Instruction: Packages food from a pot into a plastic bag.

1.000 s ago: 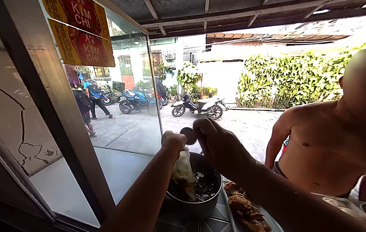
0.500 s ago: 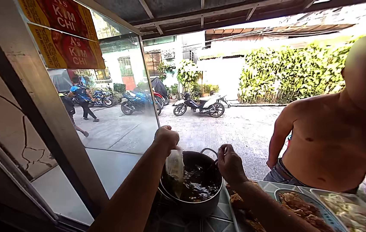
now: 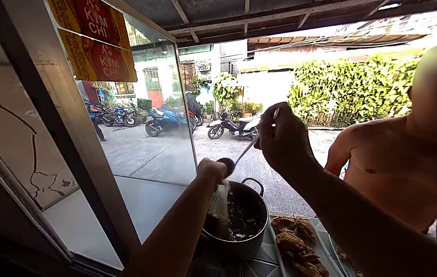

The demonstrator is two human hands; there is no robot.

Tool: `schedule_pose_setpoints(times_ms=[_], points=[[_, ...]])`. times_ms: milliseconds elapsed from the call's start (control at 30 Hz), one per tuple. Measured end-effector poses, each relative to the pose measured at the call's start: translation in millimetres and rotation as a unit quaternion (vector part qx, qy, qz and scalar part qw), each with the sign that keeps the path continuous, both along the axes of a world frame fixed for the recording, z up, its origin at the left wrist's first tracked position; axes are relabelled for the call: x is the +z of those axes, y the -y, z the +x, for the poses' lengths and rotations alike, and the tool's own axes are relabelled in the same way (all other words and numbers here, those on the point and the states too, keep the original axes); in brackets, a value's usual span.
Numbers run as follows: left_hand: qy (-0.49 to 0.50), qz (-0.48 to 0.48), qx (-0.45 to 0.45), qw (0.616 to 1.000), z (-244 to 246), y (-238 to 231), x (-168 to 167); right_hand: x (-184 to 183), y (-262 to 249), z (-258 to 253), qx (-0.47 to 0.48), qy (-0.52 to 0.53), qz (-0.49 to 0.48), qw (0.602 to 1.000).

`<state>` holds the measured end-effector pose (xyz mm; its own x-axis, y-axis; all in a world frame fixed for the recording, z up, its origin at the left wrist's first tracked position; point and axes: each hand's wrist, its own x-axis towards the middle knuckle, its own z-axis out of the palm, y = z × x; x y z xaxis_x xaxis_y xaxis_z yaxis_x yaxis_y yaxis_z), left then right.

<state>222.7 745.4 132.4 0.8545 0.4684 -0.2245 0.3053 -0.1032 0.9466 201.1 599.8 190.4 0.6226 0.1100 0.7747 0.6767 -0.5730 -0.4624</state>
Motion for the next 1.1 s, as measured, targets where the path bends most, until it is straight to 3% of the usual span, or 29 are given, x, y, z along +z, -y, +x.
schedule_pose_setpoints(times_ms=[67, 167, 267, 333, 500, 600, 700, 800, 933, 1100], points=[[0.003, 0.015, -0.007, 1.0, 5.1, 0.2, -0.3, -1.5, -13.3, -21.8, 0.015, 0.092, -0.074, 0.993], [0.043, 0.05, 0.002, 0.998, 38.7, -10.1, -27.0, -18.6, -15.0, -32.7, 0.082, 0.206, -0.169, 0.961], [0.058, -0.019, -0.018, 0.998, 4.8, -4.2, -1.1, -44.1, -5.0, -17.1, 0.132, 0.24, -0.207, 0.939], [0.037, -0.038, -0.005, 0.999, -10.2, -0.6, 14.1, -74.8, 2.0, 4.6, 0.148, 0.235, -0.219, 0.935], [0.076, -0.062, -0.003, 0.995, -7.6, -9.6, 9.6, -149.7, 17.1, 36.3, 0.134, 0.138, -0.258, 0.947], [0.108, -0.053, -0.005, 0.993, -7.7, -11.9, 7.3, -169.1, 17.9, 41.0, 0.074, 0.049, -0.191, 0.978], [0.126, -0.057, 0.004, 0.99, -9.5, -15.0, 8.8, -158.7, 19.4, 46.4, -0.004, -0.139, -0.066, 0.988], [0.118, -0.051, 0.025, 0.991, -11.4, -18.3, 9.5, -139.1, 25.5, 57.1, -0.065, -0.278, 0.039, 0.958], [0.093, -0.045, 0.035, 0.994, -10.3, -20.5, 2.8, -102.8, 30.0, 53.6, -0.056, -0.27, 0.09, 0.957], [0.041, -0.028, 0.031, 0.998, -6.9, -17.3, -3.8, -33.0, 21.6, 29.1, -0.014, -0.153, 0.079, 0.985]])
